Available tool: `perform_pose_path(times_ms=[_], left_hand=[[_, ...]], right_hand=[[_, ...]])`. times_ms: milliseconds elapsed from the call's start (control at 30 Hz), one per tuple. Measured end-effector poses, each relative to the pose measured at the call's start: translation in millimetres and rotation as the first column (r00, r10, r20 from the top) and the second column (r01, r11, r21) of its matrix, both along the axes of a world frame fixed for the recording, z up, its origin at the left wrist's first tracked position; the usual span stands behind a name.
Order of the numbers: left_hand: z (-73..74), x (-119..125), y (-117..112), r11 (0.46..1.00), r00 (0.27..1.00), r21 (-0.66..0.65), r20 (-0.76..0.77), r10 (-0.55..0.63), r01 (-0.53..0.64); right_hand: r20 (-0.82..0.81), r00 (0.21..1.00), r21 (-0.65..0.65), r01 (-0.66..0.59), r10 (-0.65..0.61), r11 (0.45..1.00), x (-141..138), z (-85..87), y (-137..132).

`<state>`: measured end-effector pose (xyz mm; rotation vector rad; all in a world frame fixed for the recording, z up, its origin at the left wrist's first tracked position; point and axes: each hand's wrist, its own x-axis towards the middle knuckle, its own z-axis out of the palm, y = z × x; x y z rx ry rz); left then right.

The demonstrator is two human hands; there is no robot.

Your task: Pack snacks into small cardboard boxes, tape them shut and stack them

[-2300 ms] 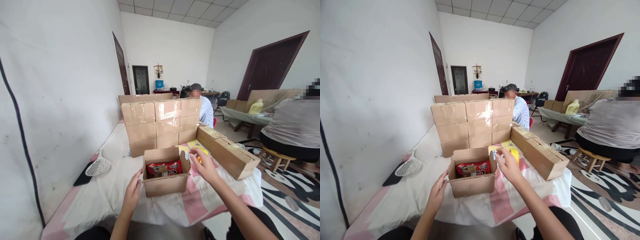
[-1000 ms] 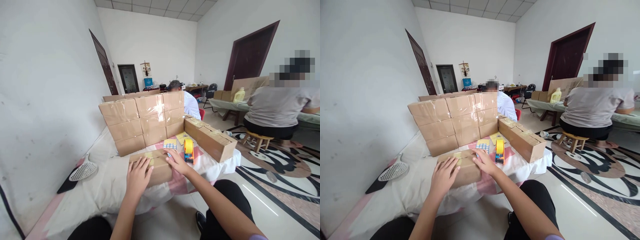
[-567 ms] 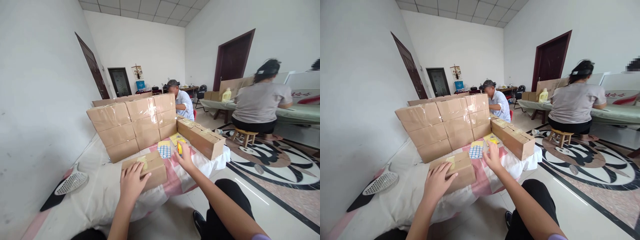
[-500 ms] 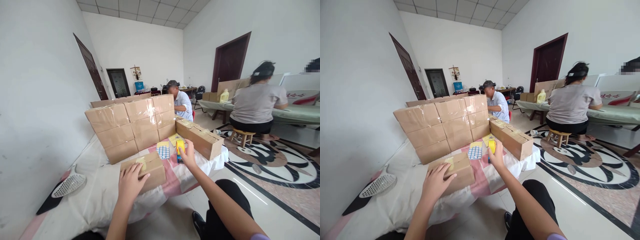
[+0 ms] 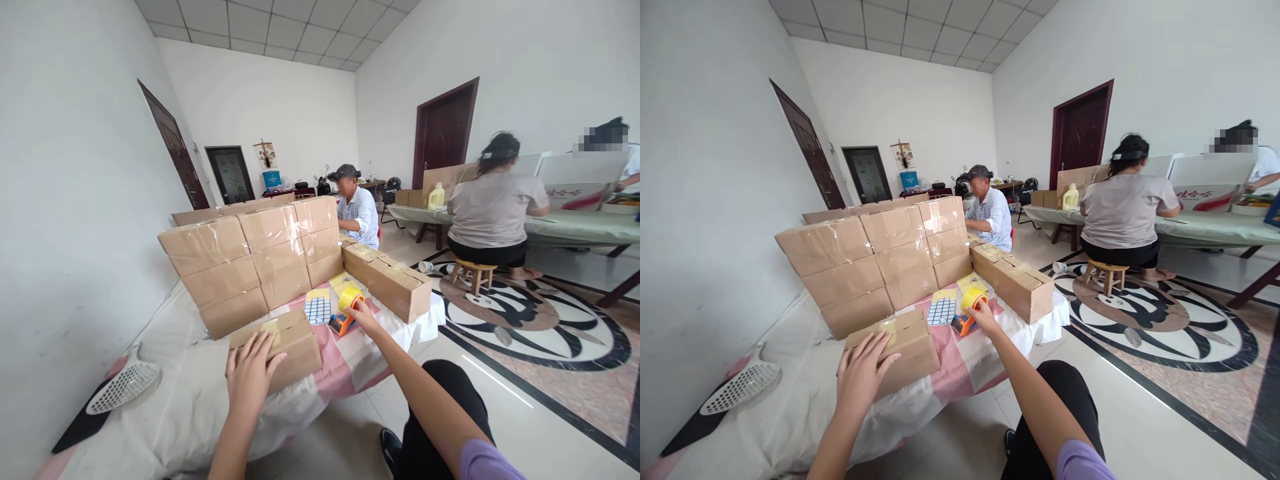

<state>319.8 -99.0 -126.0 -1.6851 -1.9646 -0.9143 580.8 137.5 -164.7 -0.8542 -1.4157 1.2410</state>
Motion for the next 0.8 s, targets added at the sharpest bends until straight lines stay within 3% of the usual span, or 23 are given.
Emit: perform_pose_path(times_ms=[100,300,467,567,667,733,800], left_hand=[[-0.4,2,3,1.000,1.000,-0.016,-0.012,0.001,-0.001],[6.8,8,15,0.985,0.987,-0.058,0.003,0.163,-0.163],[14.2,12,17,0.979,0.981,-0.129,0.097,0.171,-0.158],[12.0,37,12,0.987,0.976,0.015,0.151,0.155,-0.159],[3.4,80,13,0.991,0.956,0.133,0.289,-0.044,0.006],[-6.2,105,20,0.982,0.882,0.079,0.433,-0.187,0.170],[-19.6,121,30,0.964,0.786,0.031,0.572,-0.232,0.262]], right_hand=[[-0.017,0.999,-0.014,0.027,-0.028,1.000,-8,-4.2,1],[-0.125,0.991,-0.033,0.045,-0.048,0.998,-18,-3.9,-13],[-0.194,0.980,-0.008,-0.045,0.042,0.999,-16,14.5,-38],[-0.220,0.971,0.003,-0.096,0.094,0.995,-12,28.2,-61],[-0.234,0.960,0.009,-0.154,0.152,0.988,-11,37.0,-86],[-0.190,0.975,-0.008,-0.121,0.117,0.993,-12,38.7,-100],[-0.102,0.995,-0.026,-0.012,0.010,1.000,-15,37.2,-109]])
